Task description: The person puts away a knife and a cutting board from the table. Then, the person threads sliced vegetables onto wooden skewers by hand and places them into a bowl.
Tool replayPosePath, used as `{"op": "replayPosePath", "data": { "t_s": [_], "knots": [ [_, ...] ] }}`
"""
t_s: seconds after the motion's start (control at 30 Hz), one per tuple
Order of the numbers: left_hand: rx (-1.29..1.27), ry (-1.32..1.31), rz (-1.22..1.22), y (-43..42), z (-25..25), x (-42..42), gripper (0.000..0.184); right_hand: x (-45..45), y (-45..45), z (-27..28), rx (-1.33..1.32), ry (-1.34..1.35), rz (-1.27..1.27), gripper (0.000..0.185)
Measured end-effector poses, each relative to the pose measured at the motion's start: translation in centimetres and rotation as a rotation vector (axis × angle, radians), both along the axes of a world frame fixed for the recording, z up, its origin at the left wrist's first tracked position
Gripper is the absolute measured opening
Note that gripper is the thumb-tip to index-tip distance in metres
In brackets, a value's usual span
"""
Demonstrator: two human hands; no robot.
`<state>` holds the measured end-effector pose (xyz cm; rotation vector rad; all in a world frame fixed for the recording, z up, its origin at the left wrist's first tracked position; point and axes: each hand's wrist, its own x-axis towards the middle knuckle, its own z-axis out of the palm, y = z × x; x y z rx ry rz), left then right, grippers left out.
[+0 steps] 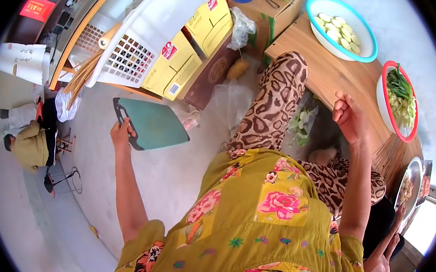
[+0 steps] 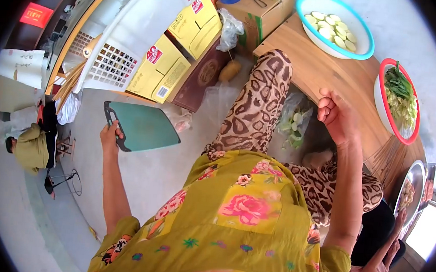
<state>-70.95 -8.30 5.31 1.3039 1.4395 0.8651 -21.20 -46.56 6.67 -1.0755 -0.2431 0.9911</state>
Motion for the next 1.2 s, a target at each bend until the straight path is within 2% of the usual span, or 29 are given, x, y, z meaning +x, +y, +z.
{"op": "replayPosePath", "data": {
  "t_s": [0.17, 0.4, 0.57, 0.6, 0.63, 0.73, 0.87, 0.93, 1.0, 1.07, 1.2],
  "knots": [
    [0.053, -0.169, 0.132, 1.6, -4.1, 3.7, 0.015, -0.2, -1.5, -1.1, -0.041, 0.019, -0.056, 0.028],
    [0.051, -0.261, 0.11, 5.0, -10.6, 8.1, 0.017, 0.3, -3.8, -2.8, -0.074, 0.074, -0.092, 0.028],
    [-0.114, -0.391, 0.195, 6.8, -13.4, 10.1, 0.018, 0.1, -5.0, -3.4, -0.121, 0.095, -0.144, 0.027],
    [-0.127, -0.402, 0.237, 7.1, -13.6, 10.1, 0.018, 0.3, -5.2, -3.8, -0.119, 0.089, -0.144, 0.027],
    [-0.126, -0.289, 0.208, 7.3, -13.8, 9.8, 0.021, 0.4, -5.3, -4.2, -0.143, 0.093, -0.141, 0.028],
    [-0.163, -0.177, 0.186, 8.0, -13.7, 9.2, 0.027, 0.6, -5.4, -4.9, -0.182, 0.098, -0.132, 0.028],
    [-0.182, -0.213, 0.143, 7.5, -13.3, 8.6, 0.035, 0.7, -5.4, -6.2, -0.185, 0.119, -0.12, 0.028],
    [-0.107, -0.195, 0.161, 6.4, -13.2, 8.8, 0.04, 0.7, -5.4, -6.4, -0.187, 0.112, -0.137, 0.028],
    [-0.049, -0.182, 0.21, 4.7, -12.6, 9.3, 0.041, 0.7, -5.6, -6.3, -0.172, 0.146, -0.108, 0.027],
    [-0.015, -0.253, 0.242, 5.0, -14.2, 8.3, 0.039, 0.8, -5.8, -6.5, -0.189, 0.131, -0.142, 0.027],
    [0.008, -0.256, 0.286, 4.2, -14.0, 7.5, 0.031, 1.7, -5.9, -6.6, -0.26, 0.144, -0.17, 0.027]
  ]
}}
